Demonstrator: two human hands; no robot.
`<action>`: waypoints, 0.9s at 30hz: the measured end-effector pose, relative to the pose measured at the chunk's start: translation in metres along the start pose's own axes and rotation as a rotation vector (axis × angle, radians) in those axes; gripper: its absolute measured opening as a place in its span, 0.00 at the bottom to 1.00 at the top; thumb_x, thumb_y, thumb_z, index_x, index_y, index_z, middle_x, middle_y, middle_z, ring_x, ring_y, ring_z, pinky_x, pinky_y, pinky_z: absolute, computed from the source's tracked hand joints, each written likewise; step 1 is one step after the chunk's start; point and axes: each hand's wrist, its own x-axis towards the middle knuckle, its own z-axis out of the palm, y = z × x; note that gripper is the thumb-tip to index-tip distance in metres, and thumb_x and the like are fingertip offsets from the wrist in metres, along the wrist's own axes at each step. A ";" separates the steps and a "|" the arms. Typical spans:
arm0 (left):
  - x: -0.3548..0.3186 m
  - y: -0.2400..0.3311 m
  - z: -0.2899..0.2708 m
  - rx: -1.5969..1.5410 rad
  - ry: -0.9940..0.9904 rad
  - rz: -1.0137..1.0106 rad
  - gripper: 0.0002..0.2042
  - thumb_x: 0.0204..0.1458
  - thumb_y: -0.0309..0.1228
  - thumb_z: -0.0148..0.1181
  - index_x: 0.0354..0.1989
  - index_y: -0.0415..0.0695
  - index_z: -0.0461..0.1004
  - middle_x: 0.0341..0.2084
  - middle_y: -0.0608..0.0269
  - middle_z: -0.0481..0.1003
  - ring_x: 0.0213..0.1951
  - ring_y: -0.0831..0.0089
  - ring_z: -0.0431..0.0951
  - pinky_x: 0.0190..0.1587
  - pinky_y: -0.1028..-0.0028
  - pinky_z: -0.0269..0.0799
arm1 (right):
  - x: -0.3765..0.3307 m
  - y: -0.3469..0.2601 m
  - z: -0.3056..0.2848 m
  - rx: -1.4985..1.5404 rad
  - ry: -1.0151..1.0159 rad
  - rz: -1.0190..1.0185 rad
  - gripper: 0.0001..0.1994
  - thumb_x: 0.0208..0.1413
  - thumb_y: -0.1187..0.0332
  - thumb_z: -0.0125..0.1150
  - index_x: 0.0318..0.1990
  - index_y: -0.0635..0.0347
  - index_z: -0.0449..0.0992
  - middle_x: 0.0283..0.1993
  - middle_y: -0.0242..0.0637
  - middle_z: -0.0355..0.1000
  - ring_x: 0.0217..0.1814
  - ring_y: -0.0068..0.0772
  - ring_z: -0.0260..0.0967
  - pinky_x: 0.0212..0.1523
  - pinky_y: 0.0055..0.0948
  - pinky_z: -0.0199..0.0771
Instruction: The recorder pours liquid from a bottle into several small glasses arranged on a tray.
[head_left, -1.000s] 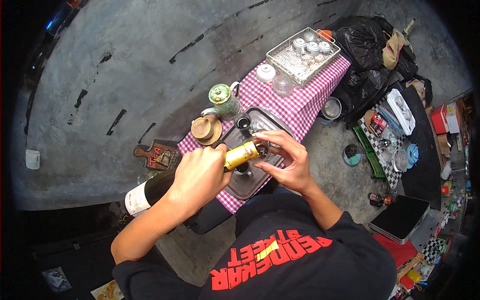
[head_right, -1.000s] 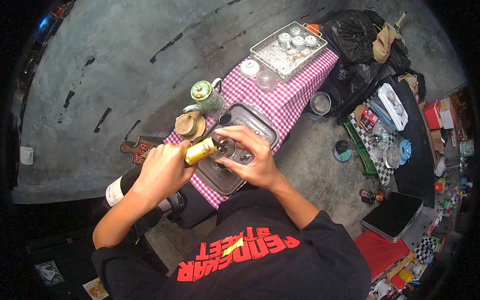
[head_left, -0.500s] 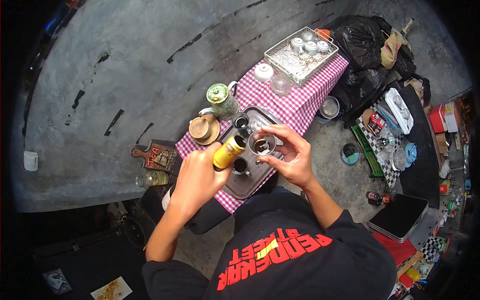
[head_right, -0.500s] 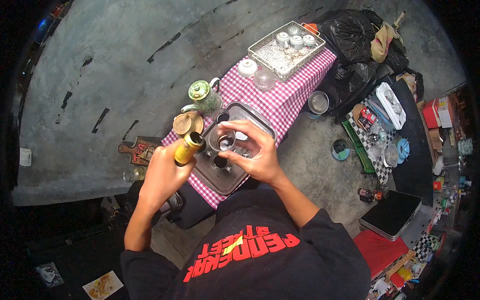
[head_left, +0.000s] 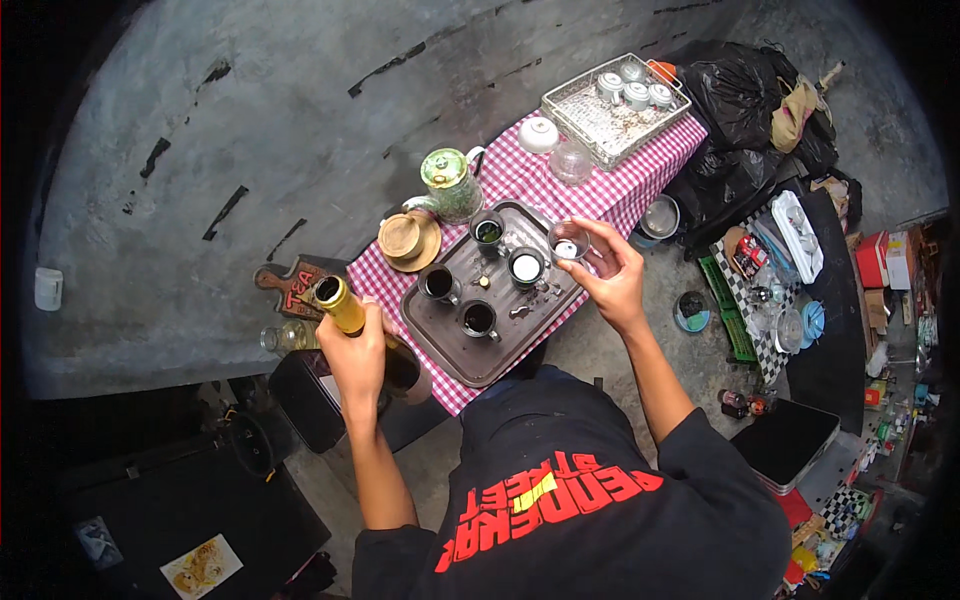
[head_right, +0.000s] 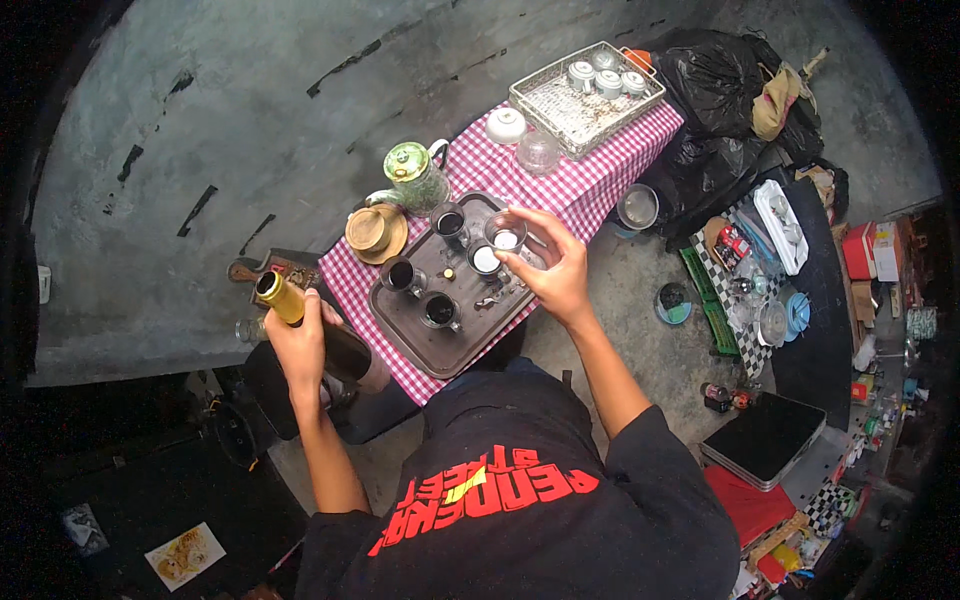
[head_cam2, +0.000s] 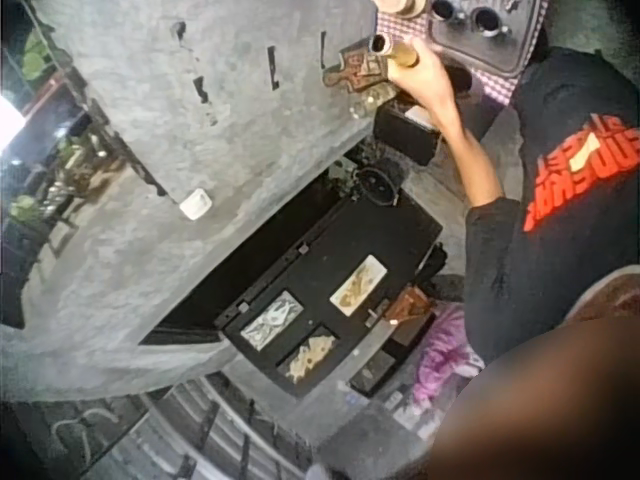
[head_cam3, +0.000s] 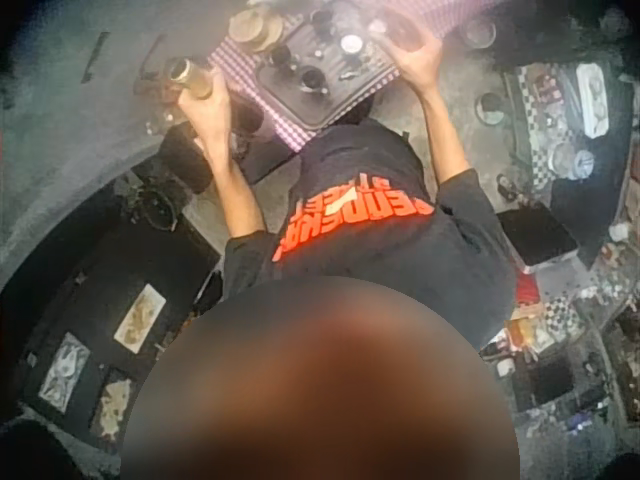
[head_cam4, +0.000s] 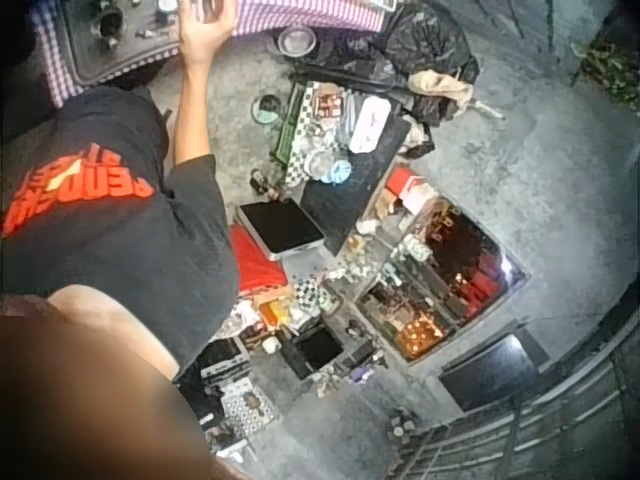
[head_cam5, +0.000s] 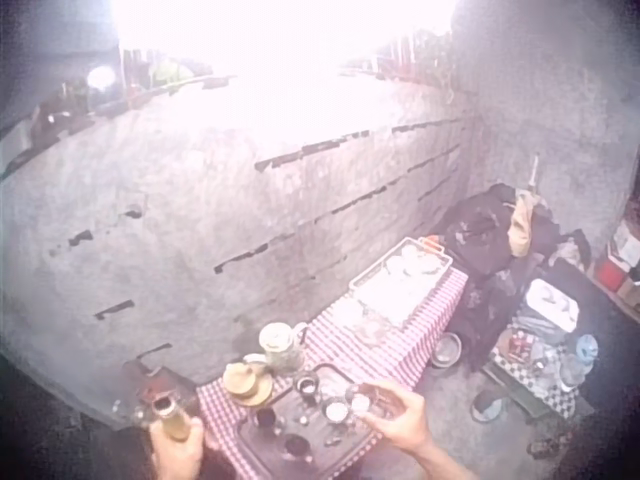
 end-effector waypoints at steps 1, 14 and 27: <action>-0.002 -0.005 0.001 -0.002 0.004 -0.005 0.09 0.61 0.22 0.51 0.27 0.38 0.64 0.16 0.62 0.70 0.19 0.73 0.73 0.26 0.72 0.71 | 0.001 0.002 -0.002 -0.003 -0.005 0.003 0.27 0.48 0.83 0.68 0.58 0.69 0.69 0.55 0.41 0.72 0.59 0.33 0.71 0.62 0.33 0.71; -0.019 -0.056 0.020 -0.238 0.260 0.045 0.08 0.60 0.18 0.51 0.27 0.38 0.65 0.19 0.63 0.72 0.24 0.75 0.74 0.33 0.72 0.74 | 0.004 0.058 -0.018 -0.128 -0.023 0.037 0.26 0.47 0.81 0.71 0.56 0.66 0.71 0.53 0.38 0.73 0.57 0.31 0.72 0.61 0.31 0.72; -0.027 -0.093 0.036 -0.314 0.324 0.066 0.07 0.59 0.18 0.52 0.29 0.38 0.66 0.22 0.62 0.73 0.26 0.74 0.75 0.35 0.72 0.74 | -0.005 0.121 -0.033 -0.405 -0.079 0.008 0.23 0.43 0.76 0.73 0.50 0.65 0.76 0.48 0.40 0.76 0.51 0.31 0.75 0.56 0.29 0.73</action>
